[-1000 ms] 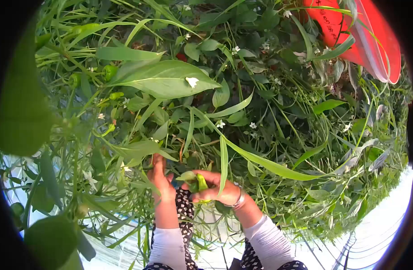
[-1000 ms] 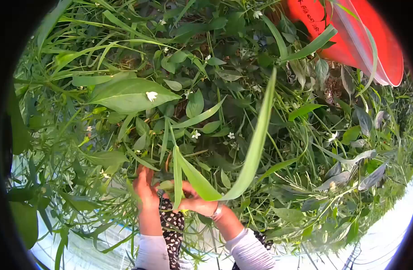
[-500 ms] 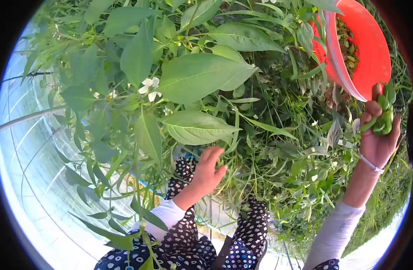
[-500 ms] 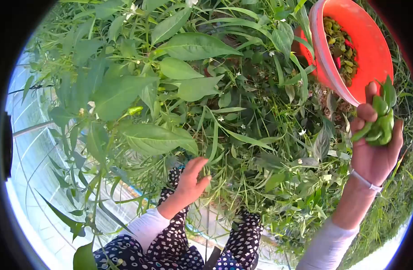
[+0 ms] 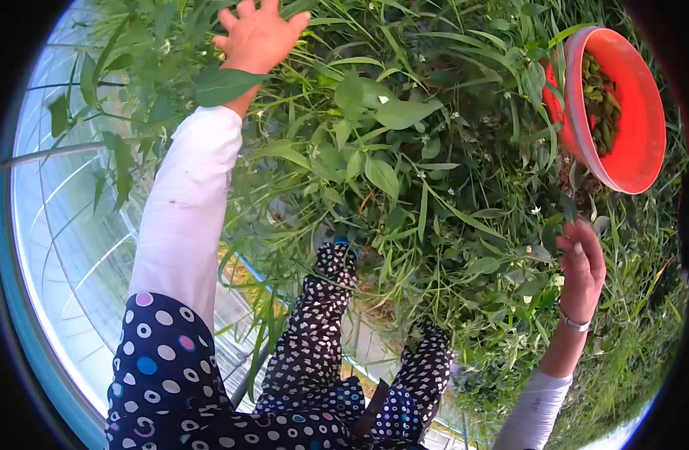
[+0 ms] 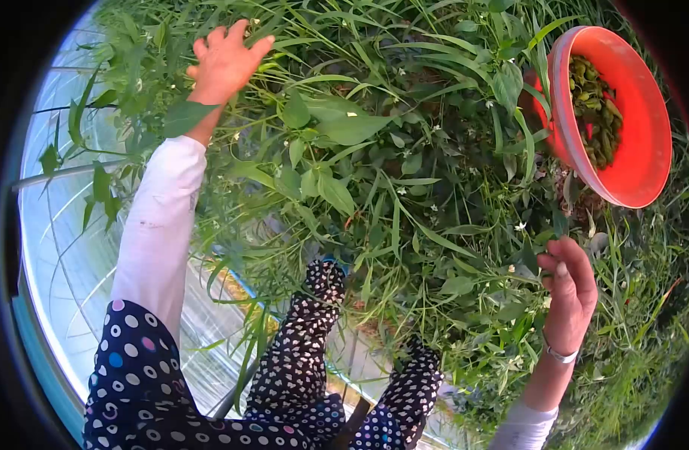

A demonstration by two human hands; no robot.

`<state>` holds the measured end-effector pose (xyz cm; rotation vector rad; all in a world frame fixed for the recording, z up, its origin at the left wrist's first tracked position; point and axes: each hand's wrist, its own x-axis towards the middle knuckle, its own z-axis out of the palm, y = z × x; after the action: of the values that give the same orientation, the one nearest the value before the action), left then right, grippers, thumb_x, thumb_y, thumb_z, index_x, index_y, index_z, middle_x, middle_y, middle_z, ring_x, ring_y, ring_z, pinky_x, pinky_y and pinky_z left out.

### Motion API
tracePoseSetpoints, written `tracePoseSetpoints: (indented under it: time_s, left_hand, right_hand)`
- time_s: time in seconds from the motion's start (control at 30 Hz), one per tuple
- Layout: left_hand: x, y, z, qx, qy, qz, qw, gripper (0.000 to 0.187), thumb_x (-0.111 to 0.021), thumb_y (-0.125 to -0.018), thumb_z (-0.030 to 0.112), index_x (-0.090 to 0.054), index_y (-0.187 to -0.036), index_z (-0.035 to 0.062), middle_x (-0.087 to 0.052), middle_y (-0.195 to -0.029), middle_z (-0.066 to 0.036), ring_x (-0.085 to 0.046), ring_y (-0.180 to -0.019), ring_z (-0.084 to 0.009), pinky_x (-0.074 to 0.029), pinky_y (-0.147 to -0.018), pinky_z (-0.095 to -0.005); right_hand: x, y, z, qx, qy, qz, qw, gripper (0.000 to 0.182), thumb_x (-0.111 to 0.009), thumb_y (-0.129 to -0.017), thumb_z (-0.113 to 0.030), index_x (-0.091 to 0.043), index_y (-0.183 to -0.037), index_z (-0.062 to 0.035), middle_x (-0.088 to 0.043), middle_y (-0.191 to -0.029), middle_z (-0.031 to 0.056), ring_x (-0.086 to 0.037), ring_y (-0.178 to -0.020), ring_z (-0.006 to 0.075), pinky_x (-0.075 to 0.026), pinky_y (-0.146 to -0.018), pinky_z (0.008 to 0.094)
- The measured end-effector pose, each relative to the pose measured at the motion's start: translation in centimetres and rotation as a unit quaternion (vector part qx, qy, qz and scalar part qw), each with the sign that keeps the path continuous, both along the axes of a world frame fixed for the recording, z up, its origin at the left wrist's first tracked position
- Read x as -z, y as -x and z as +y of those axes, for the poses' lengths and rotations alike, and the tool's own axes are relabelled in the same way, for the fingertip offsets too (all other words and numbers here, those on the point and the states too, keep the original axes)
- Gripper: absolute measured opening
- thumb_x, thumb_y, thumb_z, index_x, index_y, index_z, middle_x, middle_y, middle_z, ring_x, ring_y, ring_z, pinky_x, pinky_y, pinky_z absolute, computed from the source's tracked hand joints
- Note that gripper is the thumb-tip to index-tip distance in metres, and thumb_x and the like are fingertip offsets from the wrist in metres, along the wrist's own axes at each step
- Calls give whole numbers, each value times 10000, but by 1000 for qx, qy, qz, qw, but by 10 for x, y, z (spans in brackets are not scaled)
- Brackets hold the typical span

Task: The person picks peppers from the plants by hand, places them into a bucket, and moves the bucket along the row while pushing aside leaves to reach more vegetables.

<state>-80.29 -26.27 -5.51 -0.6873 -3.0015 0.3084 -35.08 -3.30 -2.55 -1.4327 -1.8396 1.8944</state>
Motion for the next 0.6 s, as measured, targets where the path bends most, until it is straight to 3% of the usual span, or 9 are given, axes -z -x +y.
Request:
tracePoseSetpoints:
  time_s: [0.03,0.1,0.13,0.2,0.23,0.3,0.37,0.5,0.6]
  left_hand:
    - [-8,14,-22,-111,50,-30,992,665,-457,-788,613,-427,-1304,194,-332,-1387,-129,-258,-1283,-365,-251,-975,-568]
    - [5,56,-102,-120,107,-186,969,621,-460,-826,528,-340,-1341,204,-461,-1262,-174,-405,-1187,-342,-354,-950,-430]
    - [33,68,-164,-89,96,-254,958,628,-463,-819,543,-367,-1334,197,-473,-1257,-184,-423,-1177,-345,-355,-953,-402]
    - [53,32,-217,-137,-67,-341,928,635,-469,-807,568,-433,-1301,169,-492,-1243,-200,-450,-1158,-350,-355,-959,-376]
    - [46,-22,-220,-213,-218,-348,886,638,-472,-802,577,-473,-1276,149,-500,-1235,-206,-459,-1150,-352,-352,-961,-380]
    - [67,-83,-239,-298,-183,-340,873,656,-488,-793,589,-521,-1225,97,-518,-1220,-184,-471,-1137,-339,-341,-965,-371]
    - [71,-151,-219,-435,-258,-319,801,700,-480,-789,607,-510,-1227,62,-503,-1245,-166,-454,-1159,-310,-322,-971,-359]
    - [107,-234,-194,-466,-432,-307,709,589,-492,-835,521,-537,-1170,38,-514,-1217,-150,-467,-1122,-276,-336,-942,-349]
    - [117,-280,-169,-438,-467,-339,689,460,-465,-895,405,-535,-1143,25,-515,-1192,-139,-456,-1112,-248,-338,-937,-343]
  right_hand:
    - [-1,-5,-16,-25,23,-7,999,429,-607,-842,-255,-522,-1187,-15,-609,-1053,66,-595,-872,124,-425,-693,201]
    - [-2,-7,-44,-54,94,18,994,407,-635,-826,-223,-534,-1150,3,-610,-1021,73,-588,-847,127,-443,-719,225]
    - [-1,-7,-57,-63,118,36,990,384,-635,-825,-196,-537,-1135,10,-604,-1020,78,-587,-848,135,-449,-738,237]
    - [-1,2,-75,-78,148,53,984,362,-636,-825,-170,-539,-1120,16,-598,-1018,84,-586,-849,143,-455,-757,250]
    - [-1,8,-82,-103,164,57,979,335,-624,-826,-137,-538,-1109,22,-588,-1016,89,-586,-850,150,-458,-770,258]
    - [-2,22,-93,-134,180,54,973,310,-613,-828,-105,-538,-1098,27,-579,-1014,94,-586,-850,157,-460,-783,266]
    - [0,45,-98,-193,160,78,965,290,-590,-828,-75,-535,-1090,35,-566,-1005,94,-582,-863,156,-463,-776,257]
    - [10,106,-113,-241,119,109,957,248,-535,-825,13,-542,-1071,43,-568,-989,99,-582,-862,154,-467,-776,256]
    - [30,156,-138,-205,136,141,959,227,-509,-827,41,-558,-1049,37,-582,-934,72,-580,-846,134,-472,-766,249]
